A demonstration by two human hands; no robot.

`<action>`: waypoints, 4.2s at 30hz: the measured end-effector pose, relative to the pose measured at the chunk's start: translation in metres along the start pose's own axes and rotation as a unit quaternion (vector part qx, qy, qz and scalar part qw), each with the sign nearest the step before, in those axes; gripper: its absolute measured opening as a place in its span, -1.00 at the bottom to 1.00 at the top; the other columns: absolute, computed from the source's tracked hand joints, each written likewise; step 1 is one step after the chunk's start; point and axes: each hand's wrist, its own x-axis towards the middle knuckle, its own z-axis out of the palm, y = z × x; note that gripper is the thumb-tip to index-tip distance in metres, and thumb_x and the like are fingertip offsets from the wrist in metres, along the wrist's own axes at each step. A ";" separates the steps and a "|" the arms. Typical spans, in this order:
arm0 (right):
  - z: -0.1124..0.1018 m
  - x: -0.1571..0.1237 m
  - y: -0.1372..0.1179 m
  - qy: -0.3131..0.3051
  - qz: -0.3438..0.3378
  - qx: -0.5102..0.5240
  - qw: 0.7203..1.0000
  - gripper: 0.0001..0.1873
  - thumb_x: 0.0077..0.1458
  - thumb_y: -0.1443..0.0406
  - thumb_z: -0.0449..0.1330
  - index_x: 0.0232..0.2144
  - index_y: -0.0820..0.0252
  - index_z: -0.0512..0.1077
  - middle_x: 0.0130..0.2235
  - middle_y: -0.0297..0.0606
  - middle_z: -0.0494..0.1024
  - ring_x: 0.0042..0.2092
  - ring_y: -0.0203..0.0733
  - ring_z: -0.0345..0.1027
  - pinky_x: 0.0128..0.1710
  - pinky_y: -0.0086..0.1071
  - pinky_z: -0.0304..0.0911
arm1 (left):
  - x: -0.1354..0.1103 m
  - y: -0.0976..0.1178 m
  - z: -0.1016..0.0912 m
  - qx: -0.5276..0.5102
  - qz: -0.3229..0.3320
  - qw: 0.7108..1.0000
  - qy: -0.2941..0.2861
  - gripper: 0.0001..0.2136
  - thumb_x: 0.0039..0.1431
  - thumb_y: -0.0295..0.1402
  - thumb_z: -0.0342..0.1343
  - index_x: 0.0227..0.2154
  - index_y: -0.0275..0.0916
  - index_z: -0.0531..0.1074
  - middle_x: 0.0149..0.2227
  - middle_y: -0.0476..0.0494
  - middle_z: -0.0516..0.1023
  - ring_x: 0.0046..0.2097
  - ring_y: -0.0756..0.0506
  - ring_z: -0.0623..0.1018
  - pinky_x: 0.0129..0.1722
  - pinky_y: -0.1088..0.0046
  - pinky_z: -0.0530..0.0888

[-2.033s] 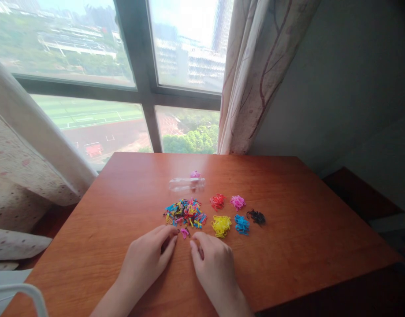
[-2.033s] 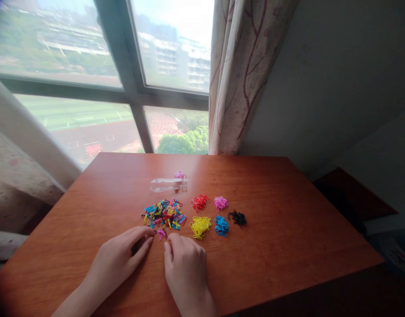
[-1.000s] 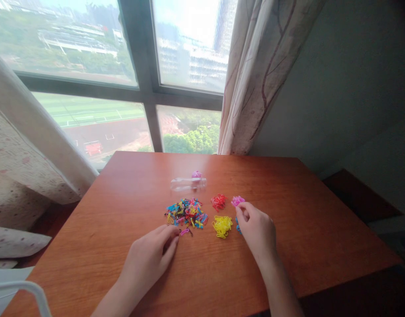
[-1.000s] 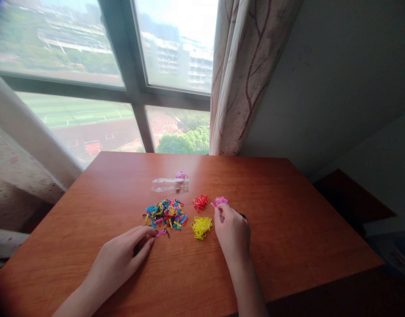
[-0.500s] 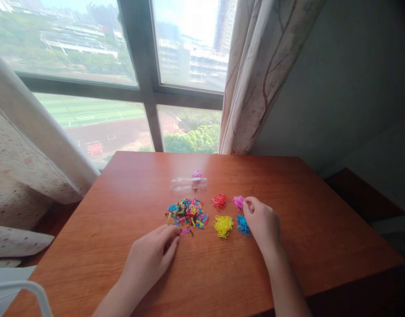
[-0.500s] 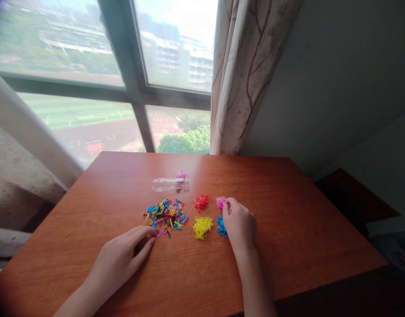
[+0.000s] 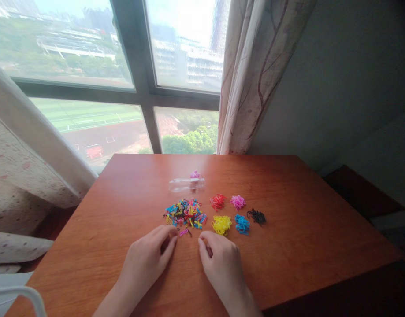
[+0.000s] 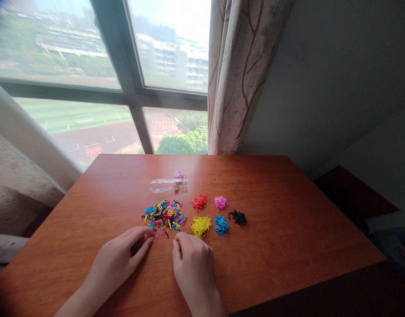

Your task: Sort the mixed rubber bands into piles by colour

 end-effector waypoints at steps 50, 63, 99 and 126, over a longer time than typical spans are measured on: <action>-0.072 -0.005 0.133 0.170 0.221 -0.120 0.953 -0.54 0.20 0.00 0.00 -0.31 0.16 0.54 -0.46 -0.21 0.55 -0.46 -0.15 0.39 -0.44 -0.38 0.11 | 0.007 0.005 0.004 0.051 0.045 0.998 0.018 -0.80 0.29 -0.25 -0.05 -0.16 -0.05 0.47 -0.21 0.01 0.64 -0.27 -0.05 0.64 -0.36 0.53 0.44; -0.066 -0.003 0.107 0.199 0.195 -0.088 0.957 -0.52 0.23 -0.01 0.01 -0.29 0.21 0.55 -0.45 -0.17 0.56 -0.48 -0.17 0.41 -0.45 -0.41 0.16 | 0.009 0.006 0.004 0.033 0.043 0.999 0.005 -0.80 0.28 -0.26 -0.04 -0.23 -0.05 0.50 -0.25 -0.01 0.63 -0.30 -0.05 0.62 -0.37 0.53 0.42; -0.012 -0.026 0.025 0.037 -0.017 0.092 0.995 -0.76 0.22 0.37 0.01 -0.30 0.11 0.49 -0.39 -0.29 0.56 -0.36 -0.23 0.46 -0.30 -0.46 0.25 | 0.179 0.136 0.048 0.122 0.211 0.957 -0.154 -0.69 0.29 -0.24 0.09 0.02 -0.25 0.38 0.03 -0.20 0.46 -0.05 -0.12 0.52 -0.08 0.18 0.52; 0.002 0.001 -0.006 -0.050 0.063 -0.081 0.993 -0.83 0.20 0.41 0.13 -0.17 0.10 0.42 -0.39 -0.35 0.57 -0.39 -0.20 0.45 -0.45 -0.41 0.02 | 0.020 -0.005 -0.024 0.052 0.022 0.998 0.026 -0.75 0.28 -0.21 -0.06 -0.19 -0.12 0.50 -0.35 0.01 0.61 -0.40 -0.03 0.57 -0.41 0.52 0.38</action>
